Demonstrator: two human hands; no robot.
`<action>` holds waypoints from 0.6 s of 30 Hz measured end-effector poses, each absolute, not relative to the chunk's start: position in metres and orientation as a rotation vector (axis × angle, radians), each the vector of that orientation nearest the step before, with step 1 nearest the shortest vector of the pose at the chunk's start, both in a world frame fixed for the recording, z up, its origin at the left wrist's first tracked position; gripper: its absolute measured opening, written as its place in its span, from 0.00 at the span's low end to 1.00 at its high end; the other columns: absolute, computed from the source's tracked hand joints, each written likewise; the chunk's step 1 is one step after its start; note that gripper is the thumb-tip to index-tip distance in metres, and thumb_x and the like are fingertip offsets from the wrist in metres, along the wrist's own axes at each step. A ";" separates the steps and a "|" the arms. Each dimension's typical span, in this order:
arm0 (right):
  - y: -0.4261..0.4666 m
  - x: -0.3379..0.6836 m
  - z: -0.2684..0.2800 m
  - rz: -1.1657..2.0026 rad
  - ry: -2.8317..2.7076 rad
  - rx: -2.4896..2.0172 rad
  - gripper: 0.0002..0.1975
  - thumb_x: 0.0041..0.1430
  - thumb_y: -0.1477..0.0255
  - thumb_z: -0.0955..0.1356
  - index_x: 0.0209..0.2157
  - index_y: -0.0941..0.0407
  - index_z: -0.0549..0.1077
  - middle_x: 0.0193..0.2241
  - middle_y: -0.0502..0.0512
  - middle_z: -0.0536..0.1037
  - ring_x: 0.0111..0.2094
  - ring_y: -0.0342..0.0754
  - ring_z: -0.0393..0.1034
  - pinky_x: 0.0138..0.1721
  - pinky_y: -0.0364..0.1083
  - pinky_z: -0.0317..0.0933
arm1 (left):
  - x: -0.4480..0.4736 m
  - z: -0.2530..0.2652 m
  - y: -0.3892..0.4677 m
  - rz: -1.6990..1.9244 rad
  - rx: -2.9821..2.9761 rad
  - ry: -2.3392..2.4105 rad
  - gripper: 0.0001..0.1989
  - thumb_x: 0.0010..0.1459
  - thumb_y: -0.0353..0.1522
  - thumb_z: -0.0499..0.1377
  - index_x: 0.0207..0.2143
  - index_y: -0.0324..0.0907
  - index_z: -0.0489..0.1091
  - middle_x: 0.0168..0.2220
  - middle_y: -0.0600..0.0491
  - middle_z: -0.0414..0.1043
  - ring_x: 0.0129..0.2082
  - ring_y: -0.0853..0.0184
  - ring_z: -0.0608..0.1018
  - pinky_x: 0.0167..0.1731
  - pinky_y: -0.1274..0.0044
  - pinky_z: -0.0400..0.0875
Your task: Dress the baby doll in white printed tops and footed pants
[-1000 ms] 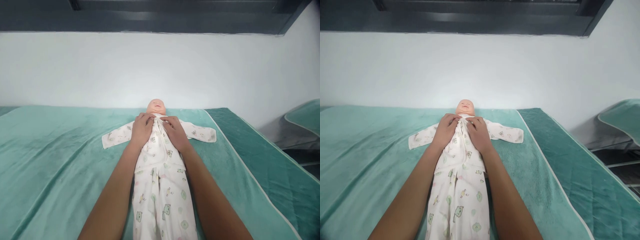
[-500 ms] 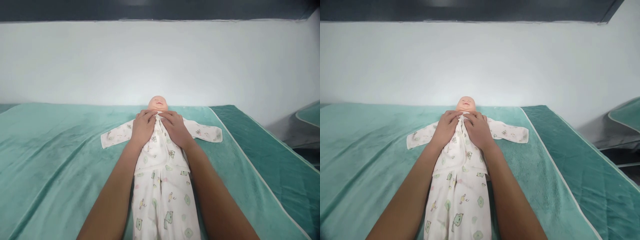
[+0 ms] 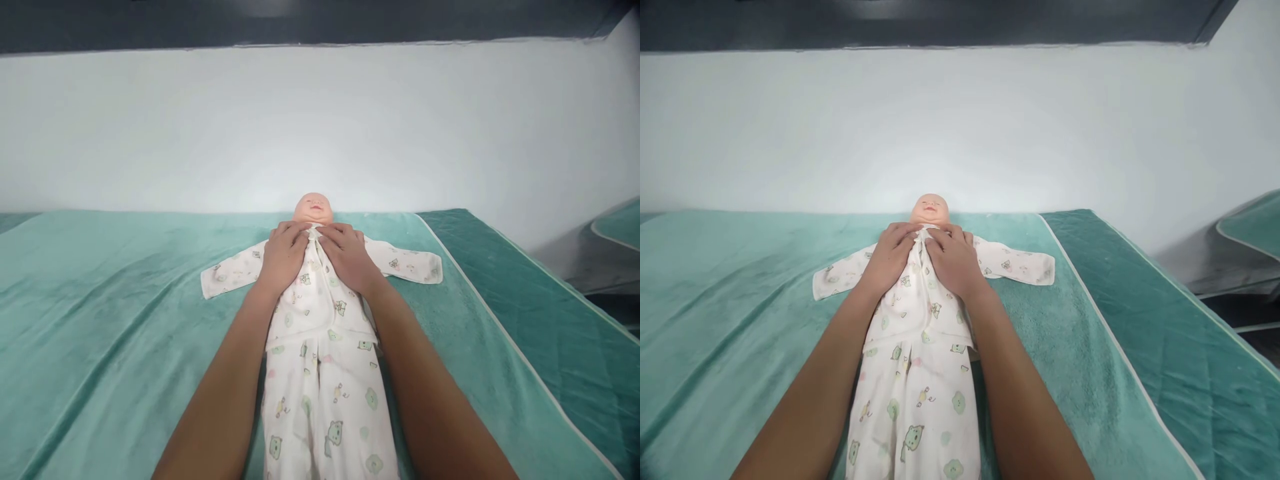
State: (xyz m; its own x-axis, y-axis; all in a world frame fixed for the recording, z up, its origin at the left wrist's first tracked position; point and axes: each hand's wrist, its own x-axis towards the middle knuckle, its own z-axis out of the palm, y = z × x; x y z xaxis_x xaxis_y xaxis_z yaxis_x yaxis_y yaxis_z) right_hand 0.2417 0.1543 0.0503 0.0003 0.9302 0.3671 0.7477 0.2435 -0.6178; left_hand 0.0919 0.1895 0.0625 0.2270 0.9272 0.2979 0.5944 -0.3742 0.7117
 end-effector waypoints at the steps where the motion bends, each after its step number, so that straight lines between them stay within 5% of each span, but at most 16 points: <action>1: 0.155 0.242 0.050 0.335 -1.763 -1.552 0.20 0.67 0.64 0.56 0.52 0.48 0.72 0.53 0.57 0.71 0.59 0.55 0.58 0.61 0.60 0.50 | 0.092 0.062 0.190 0.984 2.051 1.395 0.19 0.63 0.36 0.47 0.50 0.48 0.73 0.54 0.52 0.69 0.55 0.59 0.68 0.59 0.66 0.59; 18: 0.151 0.240 0.055 0.509 -1.624 -1.460 0.19 0.63 0.64 0.60 0.51 0.52 0.71 0.55 0.56 0.71 0.61 0.52 0.57 0.63 0.56 0.45 | 0.091 0.063 0.189 1.087 1.981 1.312 0.16 0.61 0.35 0.51 0.44 0.50 0.76 0.51 0.53 0.71 0.55 0.59 0.70 0.59 0.65 0.61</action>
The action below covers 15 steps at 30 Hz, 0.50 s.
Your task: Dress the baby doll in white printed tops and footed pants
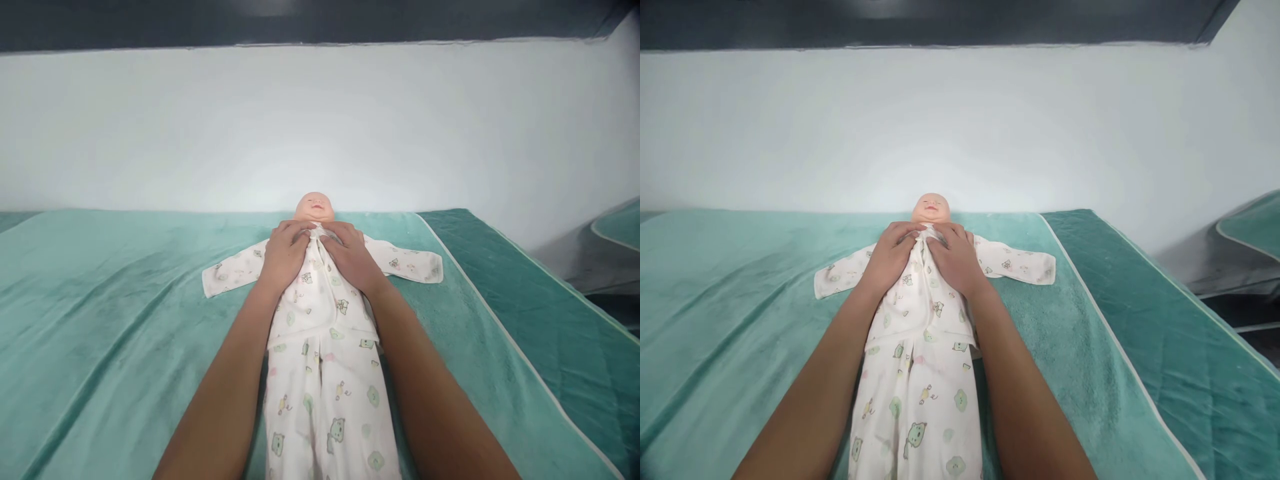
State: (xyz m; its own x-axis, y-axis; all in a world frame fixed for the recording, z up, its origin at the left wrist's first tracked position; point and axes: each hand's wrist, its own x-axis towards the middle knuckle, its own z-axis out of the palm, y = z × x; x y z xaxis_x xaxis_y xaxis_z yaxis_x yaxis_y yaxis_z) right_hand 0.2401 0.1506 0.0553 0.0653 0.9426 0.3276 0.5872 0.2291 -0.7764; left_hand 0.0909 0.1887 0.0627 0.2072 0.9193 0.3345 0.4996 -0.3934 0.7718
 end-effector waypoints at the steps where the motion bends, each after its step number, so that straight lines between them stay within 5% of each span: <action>1: 0.150 0.240 0.056 0.511 -1.620 -1.461 0.19 0.63 0.64 0.60 0.52 0.53 0.71 0.55 0.56 0.71 0.61 0.52 0.57 0.63 0.55 0.45 | 0.091 0.063 0.189 1.093 1.974 1.309 0.16 0.61 0.35 0.51 0.44 0.50 0.76 0.51 0.53 0.71 0.55 0.59 0.70 0.59 0.65 0.61; 15: 0.148 0.238 0.058 0.541 -1.561 -1.426 0.14 0.61 0.66 0.62 0.46 0.52 0.72 0.52 0.55 0.73 0.58 0.52 0.60 0.61 0.54 0.49 | 0.090 0.061 0.188 1.157 1.917 1.277 0.07 0.60 0.34 0.53 0.35 0.46 0.70 0.44 0.53 0.74 0.49 0.61 0.73 0.54 0.66 0.65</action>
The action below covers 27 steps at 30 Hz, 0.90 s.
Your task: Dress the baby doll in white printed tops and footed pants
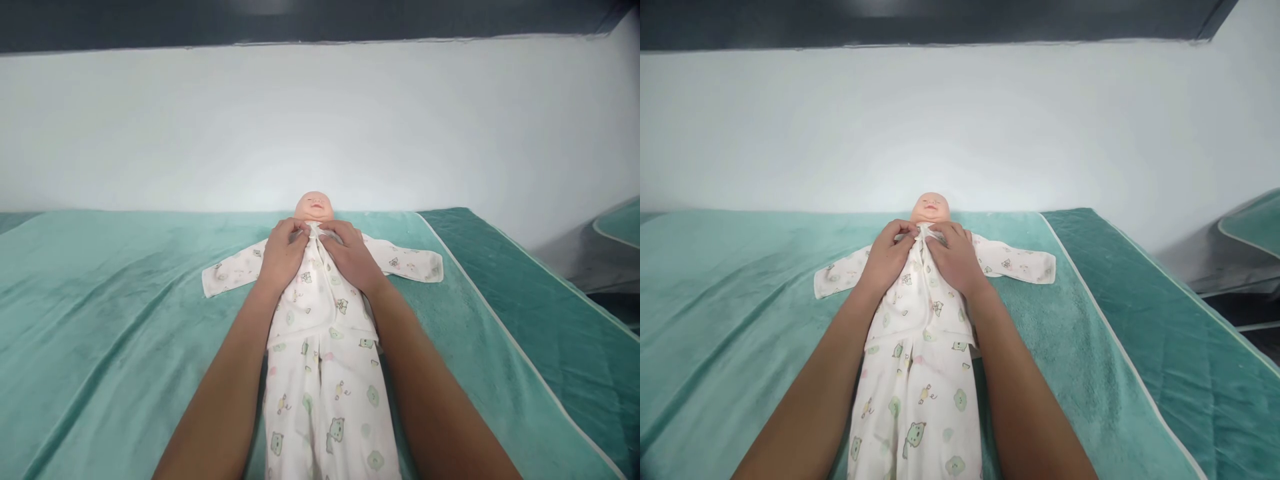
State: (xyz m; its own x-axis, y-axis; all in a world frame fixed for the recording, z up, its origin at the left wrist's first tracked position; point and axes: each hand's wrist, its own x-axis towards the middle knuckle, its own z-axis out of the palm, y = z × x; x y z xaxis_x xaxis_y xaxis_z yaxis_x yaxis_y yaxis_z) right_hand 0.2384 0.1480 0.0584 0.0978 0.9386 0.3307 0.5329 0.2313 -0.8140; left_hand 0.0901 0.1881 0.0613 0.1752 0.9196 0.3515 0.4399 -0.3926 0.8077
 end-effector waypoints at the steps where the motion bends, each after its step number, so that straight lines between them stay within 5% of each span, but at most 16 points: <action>1: 0.148 0.239 0.058 0.548 -1.539 -1.424 0.14 0.60 0.66 0.62 0.45 0.52 0.72 0.52 0.55 0.73 0.58 0.52 0.60 0.60 0.54 0.50 | 0.090 0.061 0.188 1.168 1.910 1.273 0.07 0.60 0.35 0.53 0.35 0.46 0.70 0.43 0.53 0.74 0.49 0.61 0.73 0.53 0.67 0.65; 11: 0.130 0.229 0.062 0.417 -1.376 -1.416 0.07 0.58 0.65 0.64 0.35 0.53 0.70 0.39 0.54 0.74 0.42 0.51 0.67 0.48 0.52 0.60 | 0.089 0.067 0.169 1.286 1.805 1.201 0.07 0.59 0.35 0.55 0.35 0.44 0.72 0.43 0.53 0.77 0.46 0.65 0.76 0.51 0.72 0.67; 27: 0.130 0.227 0.070 0.507 -1.433 -1.575 0.07 0.56 0.66 0.64 0.27 0.52 0.68 0.25 0.48 0.74 0.28 0.47 0.65 0.31 0.48 0.57 | 0.083 0.063 0.161 1.215 1.839 1.113 0.06 0.59 0.35 0.58 0.38 0.46 0.73 0.48 0.54 0.75 0.52 0.64 0.74 0.56 0.71 0.64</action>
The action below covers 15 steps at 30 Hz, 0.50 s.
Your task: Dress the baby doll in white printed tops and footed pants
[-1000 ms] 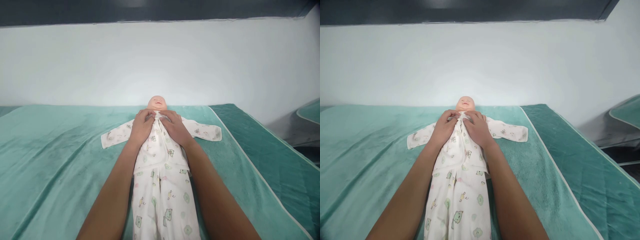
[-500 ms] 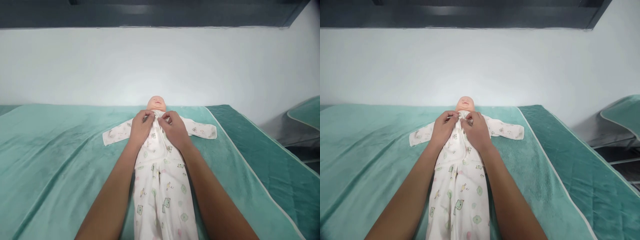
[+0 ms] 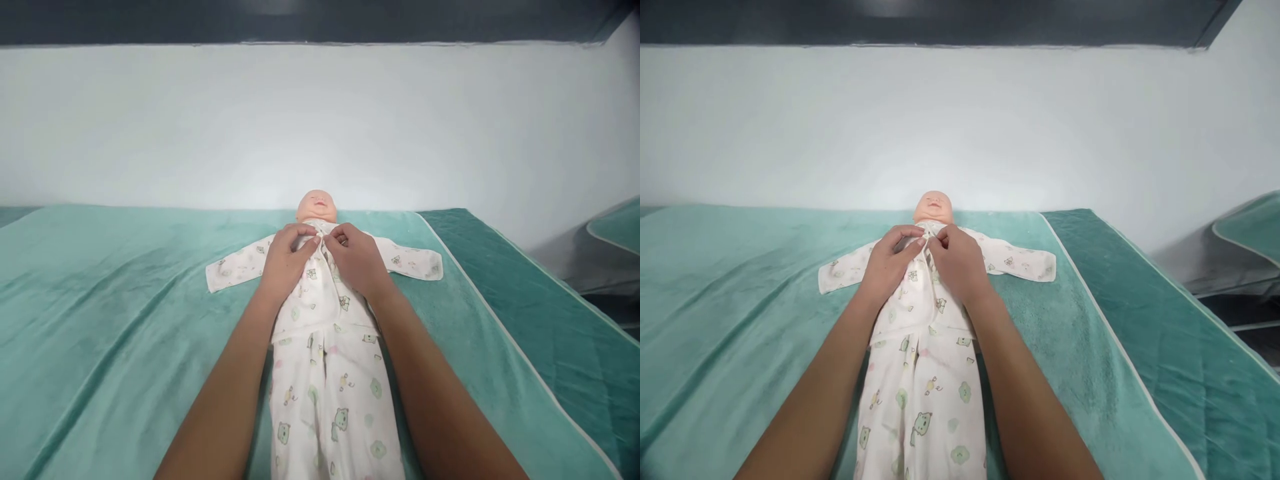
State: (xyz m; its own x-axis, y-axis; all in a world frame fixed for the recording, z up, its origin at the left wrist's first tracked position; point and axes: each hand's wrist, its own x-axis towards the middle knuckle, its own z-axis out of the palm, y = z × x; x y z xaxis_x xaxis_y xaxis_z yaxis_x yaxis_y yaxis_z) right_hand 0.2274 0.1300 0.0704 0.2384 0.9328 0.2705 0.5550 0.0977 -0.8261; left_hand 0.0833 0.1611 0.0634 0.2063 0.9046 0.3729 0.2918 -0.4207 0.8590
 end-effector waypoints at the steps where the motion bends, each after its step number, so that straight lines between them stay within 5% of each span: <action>1: 0.131 0.228 0.071 0.521 -1.422 -1.568 0.06 0.56 0.66 0.64 0.27 0.52 0.69 0.25 0.48 0.74 0.28 0.48 0.65 0.31 0.48 0.57 | 0.083 0.064 0.161 1.216 1.839 1.114 0.06 0.59 0.35 0.58 0.38 0.47 0.74 0.47 0.54 0.75 0.52 0.64 0.74 0.56 0.71 0.65; 15: 0.134 0.235 0.067 0.829 -1.188 -1.294 0.08 0.52 0.65 0.69 0.28 0.55 0.75 0.29 0.50 0.77 0.34 0.48 0.70 0.38 0.47 0.61 | 0.083 0.063 0.164 1.223 1.780 1.064 0.05 0.57 0.34 0.61 0.34 0.45 0.75 0.46 0.53 0.75 0.51 0.63 0.75 0.56 0.71 0.65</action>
State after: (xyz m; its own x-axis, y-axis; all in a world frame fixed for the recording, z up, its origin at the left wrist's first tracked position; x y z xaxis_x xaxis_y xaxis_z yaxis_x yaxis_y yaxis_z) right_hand 0.2354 0.1340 0.0672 0.2420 0.9530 0.1823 0.1579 0.1466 -0.9765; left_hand 0.0826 0.1642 0.0631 0.2101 0.9098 0.3579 0.2291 -0.4017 0.8867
